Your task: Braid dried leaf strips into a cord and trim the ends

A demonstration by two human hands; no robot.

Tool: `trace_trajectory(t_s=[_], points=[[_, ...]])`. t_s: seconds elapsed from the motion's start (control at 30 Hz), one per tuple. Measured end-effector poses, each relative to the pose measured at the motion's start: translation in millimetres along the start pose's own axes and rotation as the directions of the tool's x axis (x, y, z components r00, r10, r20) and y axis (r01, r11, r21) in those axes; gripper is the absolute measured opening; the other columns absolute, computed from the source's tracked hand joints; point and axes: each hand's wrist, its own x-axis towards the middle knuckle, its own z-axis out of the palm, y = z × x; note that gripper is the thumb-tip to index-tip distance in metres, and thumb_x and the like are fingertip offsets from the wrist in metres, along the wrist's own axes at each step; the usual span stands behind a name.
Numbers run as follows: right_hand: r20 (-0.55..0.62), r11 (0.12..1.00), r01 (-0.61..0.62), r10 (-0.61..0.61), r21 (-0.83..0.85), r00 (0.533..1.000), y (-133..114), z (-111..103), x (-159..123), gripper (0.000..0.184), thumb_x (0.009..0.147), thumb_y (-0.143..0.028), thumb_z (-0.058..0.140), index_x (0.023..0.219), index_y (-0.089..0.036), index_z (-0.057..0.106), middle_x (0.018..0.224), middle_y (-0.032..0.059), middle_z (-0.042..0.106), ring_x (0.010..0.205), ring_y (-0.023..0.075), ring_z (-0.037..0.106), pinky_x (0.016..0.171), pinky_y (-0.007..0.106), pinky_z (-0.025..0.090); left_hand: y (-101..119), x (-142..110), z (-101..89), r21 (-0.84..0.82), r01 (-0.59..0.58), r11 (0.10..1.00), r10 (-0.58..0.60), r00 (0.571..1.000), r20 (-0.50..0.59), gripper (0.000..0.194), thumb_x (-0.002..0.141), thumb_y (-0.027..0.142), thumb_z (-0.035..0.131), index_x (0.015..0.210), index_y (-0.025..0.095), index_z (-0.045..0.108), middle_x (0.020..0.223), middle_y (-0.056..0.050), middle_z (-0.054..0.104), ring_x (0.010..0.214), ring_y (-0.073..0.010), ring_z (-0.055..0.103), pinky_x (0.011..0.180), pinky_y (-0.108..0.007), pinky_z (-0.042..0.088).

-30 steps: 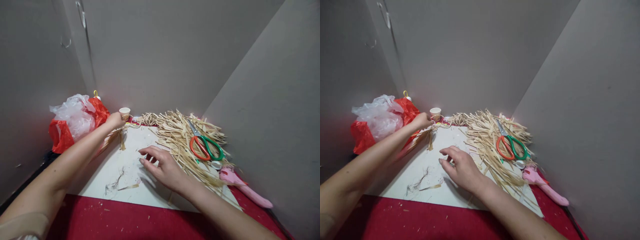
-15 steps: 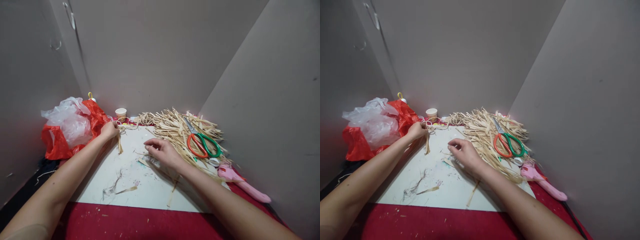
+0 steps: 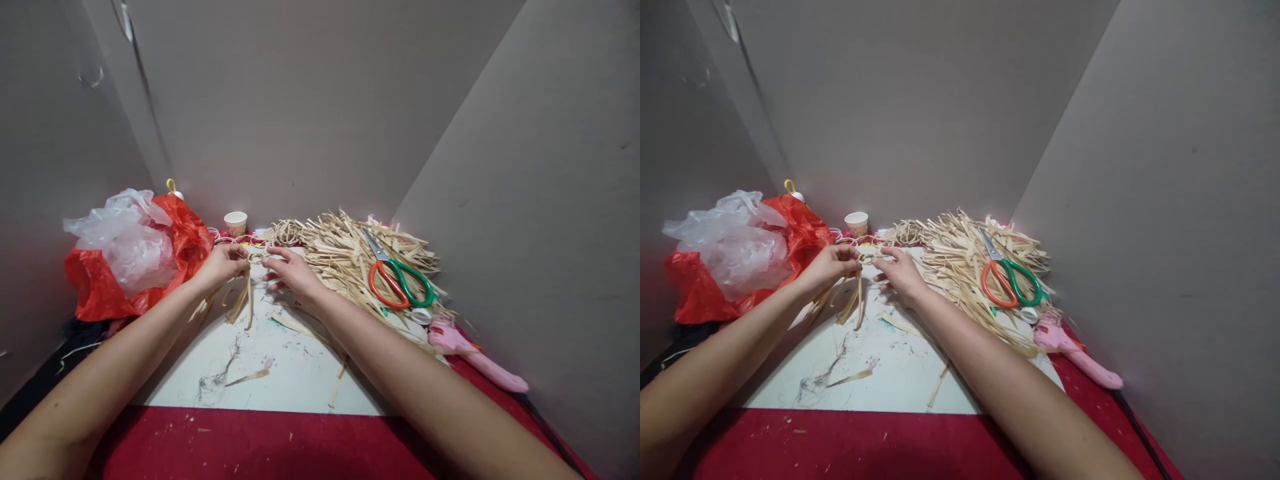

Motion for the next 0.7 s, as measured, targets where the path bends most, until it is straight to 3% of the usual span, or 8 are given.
trace_trajectory(t_s=[0.13,0.23,0.37,0.53,0.63,0.7], points=[[0.041,0.998,-0.041,0.038,0.056,0.998,2,5,6,0.018,0.071,-0.015,0.065,0.087,-0.015,0.058,0.076,0.0028,0.067,0.053,0.0071,0.058,0.040,0.015,0.043,-2,-1,-4.4,-0.039,0.021,0.999,-0.020,0.999,0.043,0.007,0.062,0.016,0.067,0.063,0.015,0.060,0.052,0.003,0.055,0.047,-0.0064,0.046,0.051,-0.021,0.035],[0.051,0.996,-0.017,0.013,0.091,0.999,4,5,6,0.014,0.069,-0.015,0.064,0.081,-0.015,0.058,0.074,0.0009,0.066,0.053,0.0061,0.057,0.041,0.014,0.042,-1,-3,-9.0,-0.073,0.053,0.996,-0.049,0.997,0.055,0.007,0.064,0.019,0.069,0.065,0.016,0.062,0.054,0.002,0.058,0.048,-0.0068,0.048,0.052,-0.021,0.036],[0.077,0.989,-0.025,0.014,0.145,0.997,4,2,2,0.019,0.064,-0.013,0.062,0.081,-0.017,0.056,0.069,-0.0015,0.063,0.053,0.0072,0.056,0.041,0.015,0.041,3,-10,-8.4,-0.093,0.113,0.989,-0.110,0.993,0.045,0.008,0.064,0.017,0.070,0.065,0.015,0.062,0.057,-0.001,0.063,0.052,-0.0083,0.055,0.053,-0.020,0.038],[0.208,0.963,-0.096,0.043,0.253,0.977,-2,-6,-4,0.031,0.060,-0.013,0.059,0.090,-0.018,0.054,0.059,-0.0071,0.052,0.045,0.0054,0.044,0.040,0.015,0.036,12,-16,1.2,-0.272,0.211,0.939,-0.176,0.973,0.148,0.012,0.066,0.014,0.070,0.066,0.014,0.057,0.063,-0.005,0.067,0.059,-0.0123,0.064,0.061,-0.024,0.046],[0.248,0.953,-0.103,0.030,0.285,0.968,-7,-13,-8,0.034,0.059,-0.013,0.060,0.092,-0.019,0.054,0.054,-0.0098,0.045,0.044,0.0045,0.039,0.042,0.015,0.035,15,-17,4.1,-0.284,0.230,0.931,-0.181,0.965,0.189,0.012,0.067,0.012,0.069,0.068,0.015,0.057,0.060,-0.003,0.065,0.052,-0.0099,0.060,0.057,-0.022,0.046],[0.223,0.962,-0.082,0.023,0.259,0.974,-10,-18,-11,0.037,0.057,-0.009,0.060,0.092,-0.019,0.055,0.054,-0.0097,0.045,0.046,0.0049,0.040,0.044,0.016,0.038,15,-16,3.1,-0.251,0.194,0.948,-0.148,0.970,0.191,0.011,0.067,0.012,0.068,0.068,0.015,0.058,0.056,0.000,0.061,0.044,-0.0060,0.051,0.047,-0.019,0.038]])
